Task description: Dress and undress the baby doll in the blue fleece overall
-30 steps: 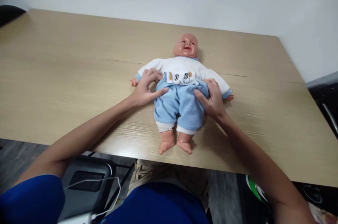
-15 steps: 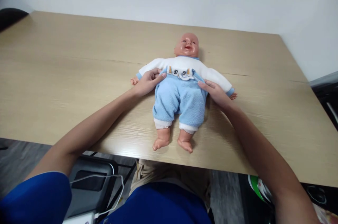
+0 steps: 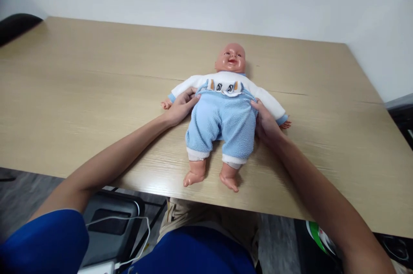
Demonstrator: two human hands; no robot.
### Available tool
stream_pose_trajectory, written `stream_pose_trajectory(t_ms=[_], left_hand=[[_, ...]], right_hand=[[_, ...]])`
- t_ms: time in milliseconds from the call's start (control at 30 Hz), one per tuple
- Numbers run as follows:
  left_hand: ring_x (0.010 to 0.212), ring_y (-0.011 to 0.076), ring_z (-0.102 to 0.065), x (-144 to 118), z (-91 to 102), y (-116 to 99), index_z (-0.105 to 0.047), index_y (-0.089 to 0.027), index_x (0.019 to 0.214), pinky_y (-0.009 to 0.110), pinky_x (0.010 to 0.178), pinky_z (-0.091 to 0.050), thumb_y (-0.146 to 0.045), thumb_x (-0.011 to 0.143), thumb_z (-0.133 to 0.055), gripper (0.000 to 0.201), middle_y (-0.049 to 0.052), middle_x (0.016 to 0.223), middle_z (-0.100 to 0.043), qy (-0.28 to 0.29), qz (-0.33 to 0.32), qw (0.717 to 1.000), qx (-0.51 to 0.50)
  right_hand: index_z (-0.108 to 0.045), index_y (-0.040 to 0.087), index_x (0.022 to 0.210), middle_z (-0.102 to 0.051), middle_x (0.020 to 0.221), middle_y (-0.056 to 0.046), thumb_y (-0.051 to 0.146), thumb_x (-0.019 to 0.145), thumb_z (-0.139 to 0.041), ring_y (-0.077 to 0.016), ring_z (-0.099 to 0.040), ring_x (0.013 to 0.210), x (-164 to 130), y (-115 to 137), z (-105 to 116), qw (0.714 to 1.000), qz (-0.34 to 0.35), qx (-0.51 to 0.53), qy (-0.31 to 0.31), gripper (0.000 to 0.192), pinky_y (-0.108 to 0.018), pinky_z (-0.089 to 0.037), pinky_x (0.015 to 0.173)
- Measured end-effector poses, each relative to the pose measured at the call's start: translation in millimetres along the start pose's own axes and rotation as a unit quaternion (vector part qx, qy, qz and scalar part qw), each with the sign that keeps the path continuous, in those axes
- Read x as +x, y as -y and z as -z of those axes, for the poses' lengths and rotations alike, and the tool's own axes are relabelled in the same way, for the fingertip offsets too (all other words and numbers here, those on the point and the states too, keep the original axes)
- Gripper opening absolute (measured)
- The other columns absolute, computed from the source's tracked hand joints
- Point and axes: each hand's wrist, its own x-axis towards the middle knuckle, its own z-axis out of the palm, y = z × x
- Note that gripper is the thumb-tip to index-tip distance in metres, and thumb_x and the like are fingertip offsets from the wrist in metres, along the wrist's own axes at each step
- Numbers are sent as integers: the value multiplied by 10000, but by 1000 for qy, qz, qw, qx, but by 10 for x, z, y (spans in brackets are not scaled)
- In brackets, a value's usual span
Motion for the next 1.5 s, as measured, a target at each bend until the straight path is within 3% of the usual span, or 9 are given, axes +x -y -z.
stream_pose_trajectory(t_ms=[167, 300, 533, 633, 767, 1033, 1200, 1400, 1500], left_hand=[[1108, 270, -701, -30, 229, -34, -702, -217, 1194, 412, 1050, -571, -883, 1015, -883, 713, 98, 1188, -763, 23, -49, 992, 115], [1063, 251, -689, -67, 411, -103, -743, -220, 1187, 382, 953, -559, -685, 926, -1019, 600, 101, 1266, -769, 94, -31, 981, 167], [964, 230, -638, -84, 242, -125, -675, -249, 1053, 371, 947, -547, -758, 907, -1019, 631, 21, 1004, -699, 41, 1, 998, 53], [846, 194, -556, -96, 85, -80, -616, -273, 1059, 351, 858, -511, -740, 897, -1022, 640, -22, 921, -620, -28, 29, 999, -25], [891, 192, -616, -111, -76, -26, -631, -279, 1129, 344, 879, -535, -701, 849, -1075, 673, -9, 1031, -707, -74, 37, 990, -117], [1053, 233, -687, -60, 84, -38, -723, -234, 1167, 366, 1049, -561, -800, 973, -972, 648, 42, 1115, -765, -33, -1, 999, -15], [1042, 256, -669, -6, 408, -58, -762, -223, 1078, 397, 1037, -553, -789, 965, -952, 608, 50, 1078, -744, 23, -14, 992, 127], [1518, 441, -708, -41, 516, -68, -882, -239, 1240, 557, 1415, -477, -624, 816, -1081, 606, 156, 1415, -858, 54, -35, 986, 156], [1446, 409, -768, -77, 336, -60, -858, -249, 1181, 553, 1366, -548, -616, 851, -1085, 543, 125, 1330, -889, 45, -1, 998, 46]], right_hand=[[-806, 343, 1140, -866, 1183, -43, 604, 902, -959, -411, -797, 1322, 85, -4, 401, 987, 48, -141, 67, 385, -613, -631, 1322], [-838, 323, 1199, -818, 1259, -70, 714, 858, -1041, -412, -736, 1328, 55, 55, 655, 943, 117, -296, 99, 557, -591, -556, 1356], [-748, 371, 1148, -846, 1123, -45, 717, 937, -894, -391, -808, 1191, -63, -28, 327, 987, 21, -158, 14, 431, -556, -699, 1109], [-765, 379, 1255, -894, 1188, -77, 767, 932, -799, -438, -836, 1291, -68, -40, 158, 995, 7, -104, 4, 506, -627, -700, 1137], [-801, 367, 1316, -915, 1266, -103, 785, 922, -790, -482, -820, 1404, -85, -16, 53, 997, -3, -80, 13, 575, -667, -695, 1176], [-807, 333, 1054, -887, 1194, -90, 707, 802, -996, -478, -797, 1352, -2, 44, 442, 982, 30, -177, 54, 489, -692, -629, 1289], [-905, 352, 1246, -858, 1551, -103, 659, 743, -1166, -510, -652, 1653, -27, 202, 665, 939, 73, -302, 147, 644, -707, -350, 1559], [-892, 329, 1111, -891, 1414, -103, 649, 807, -1126, -479, -709, 1603, -60, 117, 437, 968, 57, -225, 99, 500, -637, -545, 1445], [-831, 344, 993, -912, 1148, -98, 761, 883, -936, -457, -818, 1399, -52, -37, 318, 993, 9, -115, 33, 444, -649, -690, 1248]])
